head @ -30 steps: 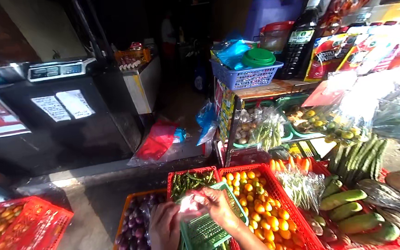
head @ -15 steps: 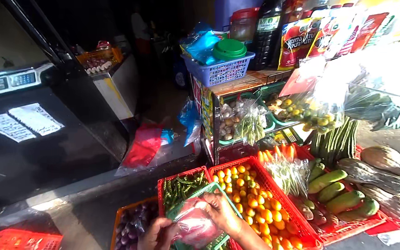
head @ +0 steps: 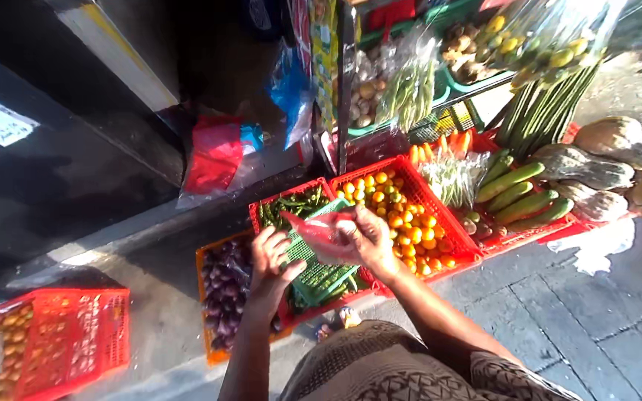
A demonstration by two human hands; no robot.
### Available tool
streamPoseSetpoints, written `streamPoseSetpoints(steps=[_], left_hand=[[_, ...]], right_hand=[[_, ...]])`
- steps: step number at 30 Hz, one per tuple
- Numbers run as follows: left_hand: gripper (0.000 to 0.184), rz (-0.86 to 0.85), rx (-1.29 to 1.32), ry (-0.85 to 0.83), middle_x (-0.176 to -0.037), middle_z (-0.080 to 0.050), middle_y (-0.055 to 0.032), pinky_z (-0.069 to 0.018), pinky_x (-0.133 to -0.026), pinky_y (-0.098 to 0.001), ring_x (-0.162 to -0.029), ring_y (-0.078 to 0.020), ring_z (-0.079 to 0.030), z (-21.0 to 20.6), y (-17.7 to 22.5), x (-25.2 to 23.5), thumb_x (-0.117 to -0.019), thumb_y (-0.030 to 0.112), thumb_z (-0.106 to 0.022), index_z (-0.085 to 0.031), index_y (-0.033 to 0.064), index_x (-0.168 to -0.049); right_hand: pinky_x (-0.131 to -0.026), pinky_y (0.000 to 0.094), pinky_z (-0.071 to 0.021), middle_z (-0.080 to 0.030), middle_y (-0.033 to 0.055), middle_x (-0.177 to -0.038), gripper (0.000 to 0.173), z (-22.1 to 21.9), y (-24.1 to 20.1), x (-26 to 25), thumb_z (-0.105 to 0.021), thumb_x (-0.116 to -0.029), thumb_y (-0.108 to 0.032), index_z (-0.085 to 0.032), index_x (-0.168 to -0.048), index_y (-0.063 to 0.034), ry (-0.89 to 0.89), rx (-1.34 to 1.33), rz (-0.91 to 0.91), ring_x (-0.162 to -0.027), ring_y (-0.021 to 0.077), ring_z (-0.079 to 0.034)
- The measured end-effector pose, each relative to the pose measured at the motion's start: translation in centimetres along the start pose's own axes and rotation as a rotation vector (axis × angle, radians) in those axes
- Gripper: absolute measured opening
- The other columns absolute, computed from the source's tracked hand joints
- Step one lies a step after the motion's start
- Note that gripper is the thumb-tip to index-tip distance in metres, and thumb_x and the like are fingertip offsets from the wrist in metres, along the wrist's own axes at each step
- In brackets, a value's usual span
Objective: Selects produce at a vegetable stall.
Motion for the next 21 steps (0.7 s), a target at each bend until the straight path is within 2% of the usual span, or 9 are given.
streamPoseSetpoints(steps=[1, 4, 7, 10, 13, 14, 15, 17, 21], left_hand=[[0.082, 0.05, 0.039, 0.001, -0.135, -0.059, -0.0124, -0.0559, -0.099, -0.0342, -0.121, -0.0184, -0.063, -0.6, -0.3, -0.5, -0.0805, 0.022, -0.079, -0.035, -0.0003, -0.147], [0.018, 0.039, 0.233, 0.089, -0.093, -0.069, -0.002, -0.0593, -0.087, -0.0353, -0.089, -0.0132, -0.068, -1.3, -1.5, -2.2, -0.087, 0.002, -0.07, -0.065, 0.0072, -0.103], [0.019, -0.031, 0.355, 0.096, -0.085, -0.065, 0.0038, -0.0575, -0.078, -0.0314, -0.08, -0.0087, -0.063, -1.3, -1.7, -3.2, -0.0871, -0.001, -0.068, -0.064, 0.0173, -0.09], [0.027, -0.111, 0.452, 0.12, -0.086, -0.066, 0.0076, -0.0582, -0.078, -0.0285, -0.081, -0.006, -0.064, -1.7, -1.5, -3.3, -0.0865, -0.004, -0.067, -0.066, 0.023, -0.09], [0.033, -0.14, 0.448, 0.11, -0.097, -0.068, 0.0056, -0.0591, -0.084, -0.0313, -0.09, -0.0083, -0.066, -2.1, -1.2, -3.6, -0.0876, -0.009, -0.062, -0.066, 0.0214, -0.101], [0.036, -0.131, 0.418, 0.1, -0.099, -0.066, 0.0053, -0.0578, -0.082, -0.0306, -0.091, -0.0086, -0.065, -2.4, -1.4, -3.8, -0.0866, -0.01, -0.06, -0.063, 0.0208, -0.106], [0.037, -0.113, 0.396, 0.1, -0.1, -0.065, 0.0048, -0.0579, -0.082, -0.0312, -0.092, -0.0092, -0.065, -2.7, -1.5, -4.0, -0.087, -0.01, -0.06, -0.062, 0.0202, -0.108], [0.032, -0.058, 0.385, 0.135, -0.098, -0.065, 0.0028, -0.0586, -0.081, -0.0329, -0.09, -0.011, -0.065, -3.7, -1.3, -4.4, -0.0907, -0.006, -0.064, -0.061, 0.0189, -0.109], [0.032, -0.106, 0.324, 0.164, -0.106, -0.062, 0.0063, -0.0543, -0.088, -0.0359, -0.1, -0.0113, -0.062, -4.0, -1.7, -5.9, -0.095, 0.021, -0.065, -0.052, 0.0244, -0.124]], right_hand=[[-0.072, 0.0263, -0.06, -0.071, -0.0005, -0.089, 0.017, -0.1, -0.4, -0.1, -0.063, -0.1017, -0.019, -0.069, -0.103, -0.0024, 0.026, -0.017, 0.0, -0.077, 0.0044, -0.067], [-0.075, 0.027, -0.0608, -0.071, -0.0029, -0.094, 0.008, -0.1, -1.2, -0.4, -0.07, -0.0963, -0.014, -0.069, -0.103, -0.0097, 0.124, -0.131, -0.024, -0.081, 0.006, -0.068], [-0.07, 0.0242, -0.0593, -0.069, -0.0039, -0.089, 0.006, 0.4, -1.7, -0.4, -0.074, -0.0935, -0.012, -0.07, -0.098, -0.0144, 0.221, -0.197, -0.081, -0.077, 0.006, -0.066], [-0.075, 0.0278, -0.0598, -0.067, -0.002, -0.095, 0.015, 1.0, -1.5, 0.1, -0.073, -0.0938, -0.016, -0.064, -0.105, -0.0175, 0.255, -0.277, -0.153, -0.083, 0.0086, -0.066], [-0.087, 0.0316, -0.0591, -0.064, -0.0006, -0.123, 0.068, 1.5, -0.3, 0.3, -0.08, -0.0853, -0.049, -0.044, -0.137, -0.0263, 0.033, -0.315, -0.244, -0.105, 0.0127, -0.066], [-0.085, 0.0319, -0.0598, -0.064, 0.0015, -0.124, 0.077, 1.6, 0.1, 0.4, -0.082, -0.0829, -0.049, -0.042, -0.144, -0.0244, -0.039, -0.289, -0.289, -0.104, 0.0137, -0.067], [-0.079, 0.0312, -0.0616, -0.069, 0.0037, -0.118, 0.07, 1.7, 0.4, 0.4, -0.084, -0.0825, -0.037, -0.05, -0.141, -0.0188, -0.06, -0.25, -0.337, -0.097, 0.0137, -0.07], [-0.072, 0.0307, -0.0619, -0.074, 0.0066, -0.099, 0.032, 2.0, 0.6, -0.1, -0.079, -0.0853, -0.006, -0.07, -0.116, -0.0045, -0.024, -0.143, -0.382, -0.083, 0.0129, -0.07], [-0.076, 0.0272, -0.0589, -0.073, 0.0009, -0.089, 0.005, 3.6, 0.4, -1.3, -0.07, -0.0947, -0.005, -0.074, -0.096, -0.0042, 0.033, -0.026, -0.354, -0.08, 0.0055, -0.067]])
Point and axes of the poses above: each hand's wrist, its own x-axis away from the middle knuckle, its own z-axis out of the back of the hand, y = z × x, the point moved 3 cm from there along -x, towards the middle knuckle
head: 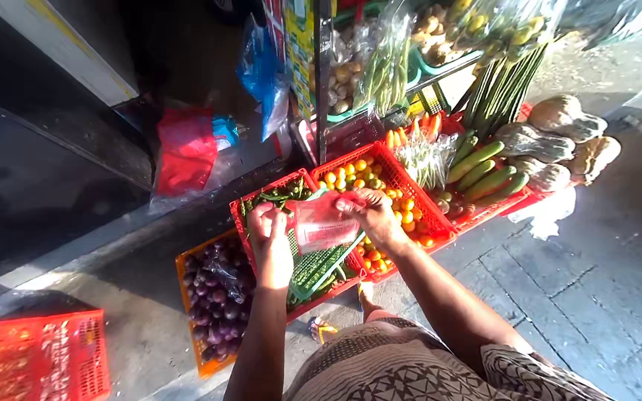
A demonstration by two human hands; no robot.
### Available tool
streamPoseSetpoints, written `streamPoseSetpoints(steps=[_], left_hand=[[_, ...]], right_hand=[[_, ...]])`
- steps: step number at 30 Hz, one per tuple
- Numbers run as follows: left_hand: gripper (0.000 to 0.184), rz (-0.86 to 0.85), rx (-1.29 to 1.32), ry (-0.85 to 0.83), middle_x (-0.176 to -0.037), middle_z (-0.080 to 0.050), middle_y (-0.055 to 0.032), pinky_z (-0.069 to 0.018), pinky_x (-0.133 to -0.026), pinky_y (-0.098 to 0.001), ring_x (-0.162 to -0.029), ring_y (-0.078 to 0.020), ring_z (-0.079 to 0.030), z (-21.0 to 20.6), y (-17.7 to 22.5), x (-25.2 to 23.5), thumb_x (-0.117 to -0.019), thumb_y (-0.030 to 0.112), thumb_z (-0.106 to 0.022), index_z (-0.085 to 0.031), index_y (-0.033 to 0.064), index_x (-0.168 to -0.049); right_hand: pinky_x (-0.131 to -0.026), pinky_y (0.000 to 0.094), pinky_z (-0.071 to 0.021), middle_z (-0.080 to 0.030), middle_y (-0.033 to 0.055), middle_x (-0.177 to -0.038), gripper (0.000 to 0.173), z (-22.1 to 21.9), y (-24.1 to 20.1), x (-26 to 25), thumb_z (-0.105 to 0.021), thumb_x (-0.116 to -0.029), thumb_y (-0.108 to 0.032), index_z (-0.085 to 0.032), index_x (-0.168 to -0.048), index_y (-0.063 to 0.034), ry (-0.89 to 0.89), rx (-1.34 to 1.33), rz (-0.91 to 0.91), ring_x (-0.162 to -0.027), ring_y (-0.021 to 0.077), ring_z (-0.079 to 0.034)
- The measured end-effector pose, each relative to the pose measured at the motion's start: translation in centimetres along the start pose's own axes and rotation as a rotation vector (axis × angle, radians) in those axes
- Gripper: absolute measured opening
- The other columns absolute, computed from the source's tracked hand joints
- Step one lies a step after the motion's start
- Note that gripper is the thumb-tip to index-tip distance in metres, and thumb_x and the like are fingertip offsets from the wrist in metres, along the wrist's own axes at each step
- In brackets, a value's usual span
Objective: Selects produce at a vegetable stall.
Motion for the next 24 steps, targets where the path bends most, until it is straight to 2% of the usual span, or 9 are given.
streamPoseSetpoints(steps=[2, 3, 5, 7, 9, 13, 16, 19, 24], left_hand=[[0.085, -0.036, -0.102, -0.235, -0.137, -0.056, 0.0026, -0.0525, -0.101, -0.0408, -0.124, -0.0173, -0.057, 0.1, -0.6, -0.6, -0.0776, 0.044, -0.083, -0.039, 0.0235, -0.147], [0.102, -0.011, -0.166, -0.354, -0.148, -0.05, -0.0037, -0.0498, -0.107, -0.0425, -0.134, -0.0208, -0.052, -0.7, -0.6, -0.7, -0.0708, 0.041, -0.088, -0.033, 0.0156, -0.153], [0.083, 0.065, -0.244, -0.458, -0.139, -0.06, -0.0133, -0.0516, -0.108, -0.0404, -0.128, -0.0219, -0.059, -3.0, -0.5, -0.8, -0.0739, 0.012, -0.085, -0.044, -0.0035, -0.145], [0.032, 0.103, -0.28, -0.362, -0.104, -0.072, -0.0071, -0.0598, -0.089, -0.0341, -0.098, -0.0152, -0.07, -5.4, -0.4, -1.9, -0.0826, -0.002, -0.074, -0.064, -0.0026, -0.113], [0.015, 0.083, -0.239, -0.302, -0.093, -0.07, -0.0054, -0.0614, -0.083, -0.0346, -0.088, -0.0152, -0.07, -7.3, -0.3, -3.6, -0.0865, -0.005, -0.068, -0.062, 0.0004, -0.099], [0.04, -0.004, -0.205, -0.185, -0.104, -0.067, -0.0129, -0.0606, -0.085, -0.0385, -0.097, -0.0212, -0.068, -11.1, 0.3, -6.9, -0.0798, -0.011, -0.07, -0.055, -0.0026, -0.116], [0.056, -0.002, -0.285, -0.117, -0.119, -0.067, -0.0163, -0.0586, -0.095, -0.0374, -0.109, -0.0203, -0.068, -13.5, 0.3, -8.9, -0.0807, -0.01, -0.069, -0.051, -0.0046, -0.133], [0.038, 0.095, -0.333, -0.084, -0.112, -0.071, -0.0142, -0.0583, -0.095, -0.0361, -0.105, -0.0184, -0.069, -15.8, 0.5, -10.9, -0.0874, -0.002, -0.074, -0.061, -0.0044, -0.123], [0.031, 0.113, -0.392, -0.078, -0.11, -0.073, -0.0108, -0.0587, -0.091, -0.0402, -0.101, -0.0189, -0.07, -18.4, 1.2, -15.9, -0.0945, 0.015, -0.074, -0.066, 0.0024, -0.121]], right_hand=[[-0.075, 0.0259, -0.0574, -0.07, -0.0009, -0.087, 0.01, 1.3, 0.0, -0.9, -0.065, -0.0964, -0.007, -0.073, -0.091, -0.0055, -0.069, 0.019, 0.018, -0.079, 0.0041, -0.065], [-0.076, 0.0254, -0.0577, -0.07, -0.0017, -0.086, 0.012, 1.9, 0.0, -1.4, -0.062, -0.0977, -0.009, -0.073, -0.092, -0.0056, -0.116, 0.019, 0.019, -0.079, 0.0033, -0.065], [-0.078, 0.023, -0.0574, -0.07, -0.0044, -0.083, 0.018, 3.1, 0.1, -2.3, -0.058, -0.1013, -0.013, -0.073, -0.093, -0.0059, -0.199, 0.009, 0.021, -0.079, 0.0001, -0.066], [-0.081, 0.0226, -0.0566, -0.07, -0.0051, -0.084, 0.022, 4.3, -0.2, -3.8, -0.053, -0.1036, -0.012, -0.072, -0.093, -0.0054, -0.222, -0.023, 0.053, -0.081, -0.0007, -0.065], [-0.083, 0.0245, -0.0575, -0.07, -0.0036, -0.086, 0.022, 5.5, -0.6, -5.3, -0.052, -0.1038, -0.012, -0.071, -0.095, -0.0047, -0.174, -0.097, 0.075, -0.083, 0.0019, -0.067], [-0.086, 0.029, -0.0604, -0.073, 0.0024, -0.095, 0.012, 7.2, -2.1, -8.1, -0.064, -0.0972, -0.008, -0.069, -0.105, -0.0009, -0.163, -0.215, 0.075, -0.089, 0.0084, -0.07], [-0.09, 0.0295, -0.0605, -0.075, 0.006, -0.102, 0.026, 8.2, -2.0, -10.6, -0.078, -0.0878, -0.007, -0.07, -0.111, 0.0012, -0.186, -0.083, 0.099, -0.095, 0.0095, -0.071], [-0.083, 0.0317, -0.0606, -0.075, 0.0064, -0.092, 0.011, 8.8, -1.6, -13.6, -0.077, -0.0894, -0.005, -0.074, -0.099, -0.0004, -0.08, -0.027, 0.084, -0.086, 0.01, -0.071], [-0.082, 0.0372, -0.0609, -0.074, 0.0103, -0.098, 0.019, 9.8, -3.2, -19.2, -0.074, -0.0937, -0.01, -0.071, -0.11, 0.0, -0.085, -0.069, 0.044, -0.086, 0.0154, -0.071]])
Point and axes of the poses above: each hand's wrist, its own x-axis away from the middle knuckle, its own z-axis out of the back of the hand, y = z × x, the point moved 3 cm from there along -x, towards the middle knuckle
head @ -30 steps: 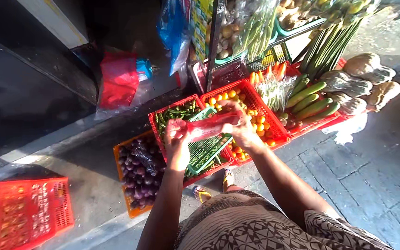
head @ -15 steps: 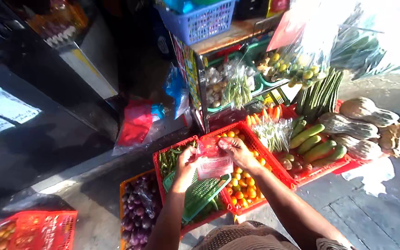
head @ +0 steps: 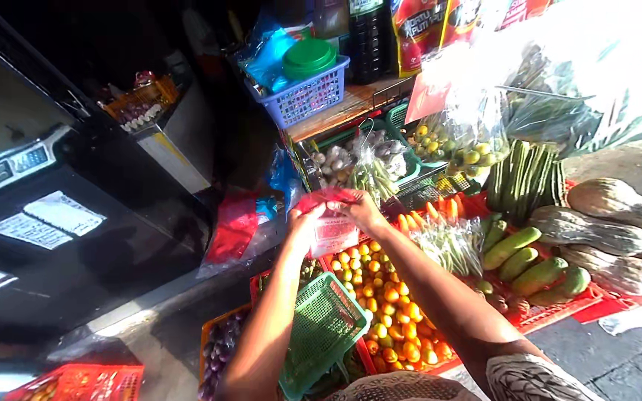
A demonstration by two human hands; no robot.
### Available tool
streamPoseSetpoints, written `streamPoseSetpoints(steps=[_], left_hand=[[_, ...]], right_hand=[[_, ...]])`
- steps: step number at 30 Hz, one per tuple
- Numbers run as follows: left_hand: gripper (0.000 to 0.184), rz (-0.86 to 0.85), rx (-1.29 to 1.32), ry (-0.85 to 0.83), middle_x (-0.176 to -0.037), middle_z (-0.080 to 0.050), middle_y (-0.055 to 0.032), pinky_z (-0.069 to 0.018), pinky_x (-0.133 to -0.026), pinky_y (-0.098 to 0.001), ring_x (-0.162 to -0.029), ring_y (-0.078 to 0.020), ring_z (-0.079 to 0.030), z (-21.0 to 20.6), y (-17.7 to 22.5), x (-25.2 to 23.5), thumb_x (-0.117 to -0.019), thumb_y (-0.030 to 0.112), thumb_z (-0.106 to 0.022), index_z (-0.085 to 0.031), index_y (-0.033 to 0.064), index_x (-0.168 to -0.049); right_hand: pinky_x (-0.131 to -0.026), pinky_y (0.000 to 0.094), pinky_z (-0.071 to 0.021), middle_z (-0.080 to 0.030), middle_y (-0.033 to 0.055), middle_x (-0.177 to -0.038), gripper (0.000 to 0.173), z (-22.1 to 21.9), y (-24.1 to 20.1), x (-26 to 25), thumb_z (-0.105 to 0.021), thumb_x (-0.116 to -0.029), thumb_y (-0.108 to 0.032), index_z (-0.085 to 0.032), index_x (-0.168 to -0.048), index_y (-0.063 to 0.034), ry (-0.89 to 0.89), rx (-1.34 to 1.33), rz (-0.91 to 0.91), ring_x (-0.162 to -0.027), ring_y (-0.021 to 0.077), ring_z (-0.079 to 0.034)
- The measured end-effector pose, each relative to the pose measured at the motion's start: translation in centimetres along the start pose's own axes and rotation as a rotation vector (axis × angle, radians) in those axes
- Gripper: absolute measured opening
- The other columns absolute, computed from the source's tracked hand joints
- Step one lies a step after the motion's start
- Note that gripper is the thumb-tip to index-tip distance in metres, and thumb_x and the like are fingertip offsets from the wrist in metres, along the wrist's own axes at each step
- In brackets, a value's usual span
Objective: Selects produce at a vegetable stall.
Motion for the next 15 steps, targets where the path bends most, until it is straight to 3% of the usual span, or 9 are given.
streamPoseSetpoints(steps=[4, 6, 9, 12, 15], left_hand=[[0.036, -0.071, -0.041, 0.055, -0.118, -0.07, -0.0154, -0.0561, -0.097, -0.0428, -0.109, -0.0219, -0.068, -1.0, 1.5, -4.4, -0.0959, 0.017, -0.072, -0.062, -0.001, -0.126], [0.039, -0.063, -0.047, 0.104, -0.121, -0.068, -0.0176, -0.0552, -0.099, -0.0429, -0.112, -0.0232, -0.066, -1.2, 1.7, -6.5, -0.0959, 0.017, -0.072, -0.061, -0.0018, -0.128], [0.039, -0.038, -0.032, 0.152, -0.123, -0.067, -0.0174, -0.0548, -0.099, -0.0437, -0.113, -0.024, -0.066, -1.3, 1.5, -8.4, -0.0962, 0.017, -0.071, -0.061, 0.0001, -0.13], [0.042, -0.024, -0.004, 0.177, -0.126, -0.066, -0.0173, -0.0543, -0.1, -0.0445, -0.115, -0.0245, -0.065, -1.4, 1.0, -9.3, -0.0962, 0.017, -0.071, -0.059, 0.0011, -0.133], [0.039, -0.047, 0.013, 0.199, -0.125, -0.066, -0.0161, -0.0538, -0.1, -0.0427, -0.115, -0.0229, -0.065, -1.4, 0.7, -9.5, -0.0947, 0.015, -0.072, -0.061, 0.0007, -0.13]], right_hand=[[-0.09, 0.044, -0.06, -0.067, 0.015, -0.115, 0.027, 0.9, -0.9, -5.3, -0.074, -0.0939, -0.01, -0.067, -0.117, 0.0013, 0.005, -0.042, -0.03, -0.103, 0.0224, -0.068], [-0.098, 0.0414, -0.0555, -0.065, 0.0135, -0.127, 0.034, 1.0, -1.1, -7.6, -0.072, -0.0928, -0.007, -0.066, -0.125, -0.0003, -0.049, -0.051, -0.023, -0.114, 0.0205, -0.064], [-0.102, 0.0371, -0.0537, -0.065, 0.0115, -0.133, 0.041, 1.1, -0.6, -10.0, -0.071, -0.0914, -0.002, -0.063, -0.131, 0.0003, -0.121, -0.102, -0.022, -0.12, 0.0172, -0.063], [-0.086, 0.0376, -0.0596, -0.072, 0.012, -0.104, 0.023, 1.0, 0.1, -11.2, -0.072, -0.0893, 0.0, -0.069, -0.112, 0.0019, -0.107, -0.141, -0.013, -0.094, 0.0169, -0.07], [-0.083, 0.0368, -0.0604, -0.073, 0.0113, -0.096, 0.015, 1.0, 0.4, -10.8, -0.073, -0.0877, 0.002, -0.07, -0.103, 0.0026, -0.07, -0.104, 0.065, -0.087, 0.0155, -0.07]])
Point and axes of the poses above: each hand's wrist, its own x-axis away from the middle knuckle, its own z-axis out of the back of the hand, y = z × x, the point moved 3 cm from there along -x, towards the middle knuckle
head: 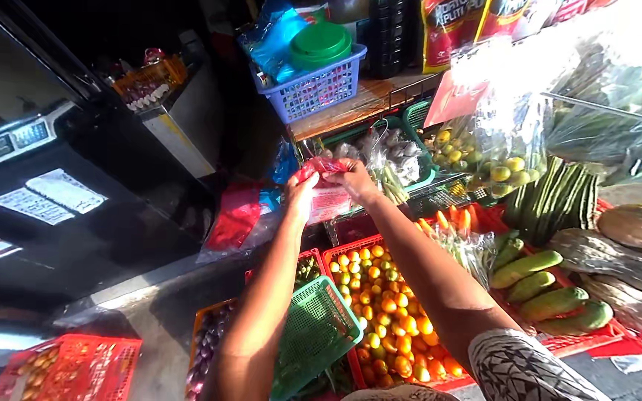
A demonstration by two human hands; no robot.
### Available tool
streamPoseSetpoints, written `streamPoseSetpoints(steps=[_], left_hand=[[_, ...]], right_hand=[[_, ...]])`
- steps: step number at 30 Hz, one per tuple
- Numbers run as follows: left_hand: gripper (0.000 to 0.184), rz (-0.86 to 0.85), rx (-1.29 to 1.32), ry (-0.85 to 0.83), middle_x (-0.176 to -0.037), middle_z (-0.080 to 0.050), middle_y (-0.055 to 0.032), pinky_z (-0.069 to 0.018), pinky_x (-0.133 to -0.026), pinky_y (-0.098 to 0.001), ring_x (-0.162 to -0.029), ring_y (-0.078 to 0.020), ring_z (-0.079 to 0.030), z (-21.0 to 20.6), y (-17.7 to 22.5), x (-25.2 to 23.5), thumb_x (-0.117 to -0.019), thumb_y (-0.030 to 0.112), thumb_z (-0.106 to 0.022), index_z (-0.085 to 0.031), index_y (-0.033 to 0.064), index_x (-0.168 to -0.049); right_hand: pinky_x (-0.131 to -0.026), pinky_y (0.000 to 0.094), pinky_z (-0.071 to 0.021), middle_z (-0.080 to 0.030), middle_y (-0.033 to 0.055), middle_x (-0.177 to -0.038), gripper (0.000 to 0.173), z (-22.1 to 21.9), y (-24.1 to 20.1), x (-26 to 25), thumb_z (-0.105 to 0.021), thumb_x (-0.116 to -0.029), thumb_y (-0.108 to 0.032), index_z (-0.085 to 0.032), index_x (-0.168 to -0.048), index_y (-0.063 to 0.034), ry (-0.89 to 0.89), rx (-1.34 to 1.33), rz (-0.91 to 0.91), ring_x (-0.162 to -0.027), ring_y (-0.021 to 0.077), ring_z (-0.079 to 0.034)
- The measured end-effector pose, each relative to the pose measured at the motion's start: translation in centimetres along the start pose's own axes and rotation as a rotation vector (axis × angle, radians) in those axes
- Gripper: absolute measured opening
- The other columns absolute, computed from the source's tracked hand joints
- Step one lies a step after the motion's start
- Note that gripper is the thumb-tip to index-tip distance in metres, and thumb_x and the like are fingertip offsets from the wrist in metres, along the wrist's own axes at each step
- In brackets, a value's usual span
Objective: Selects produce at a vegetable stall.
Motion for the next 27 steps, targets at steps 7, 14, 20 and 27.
streamPoseSetpoints(steps=[7, 14, 20, 27], left_hand=[[0.037, -0.022, 0.006, 0.008, -0.123, -0.067, -0.0148, -0.0538, -0.1, -0.0394, -0.114, -0.0204, -0.065, 0.6, -0.1, 0.9, -0.0939, 0.011, -0.072, -0.062, 0.0003, -0.128], [0.033, -0.037, 0.01, 0.031, -0.119, -0.069, -0.0157, -0.0537, -0.1, -0.0407, -0.112, -0.0208, -0.066, 1.5, -1.1, 0.4, -0.0959, 0.013, -0.071, -0.064, -0.001, -0.124], [0.027, -0.056, -0.011, 0.012, -0.116, -0.068, -0.0163, -0.0526, -0.099, -0.0409, -0.11, -0.0217, -0.065, 1.3, -1.2, 0.4, -0.0964, 0.011, -0.069, -0.065, -0.0026, -0.12], [0.029, -0.043, -0.018, -0.033, -0.12, -0.067, -0.0194, -0.0523, -0.103, -0.042, -0.114, -0.0244, -0.065, 1.2, -1.2, 0.1, -0.0974, 0.011, -0.068, -0.063, -0.004, -0.122]], right_hand=[[-0.079, 0.0373, -0.0597, -0.069, 0.0094, -0.086, 0.015, -1.1, 0.3, 1.1, -0.078, -0.084, -0.001, -0.065, -0.091, 0.0009, 0.081, 0.036, 0.059, -0.081, 0.0155, -0.068], [-0.081, 0.0373, -0.062, -0.074, 0.0118, -0.091, 0.016, -2.4, 1.0, 0.5, -0.078, -0.083, 0.004, -0.07, -0.096, 0.0035, 0.112, 0.021, 0.039, -0.085, 0.0167, -0.072], [-0.083, 0.035, -0.0623, -0.074, 0.0097, -0.093, 0.018, -2.4, 0.8, 0.8, -0.077, -0.0827, 0.007, -0.071, -0.099, 0.0029, 0.106, 0.05, 0.089, -0.086, 0.0141, -0.072], [-0.084, 0.0347, -0.0624, -0.075, 0.0104, -0.096, 0.022, -2.3, 0.8, 0.8, -0.075, -0.0828, 0.009, -0.072, -0.104, 0.0037, 0.086, 0.044, 0.104, -0.088, 0.0146, -0.073]])
Point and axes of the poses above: each hand's wrist, its own x-axis away from the middle knuckle, its own z-axis out of the back of the hand, y = z × x, the point moved 3 cm from there along -x, towards the middle knuckle
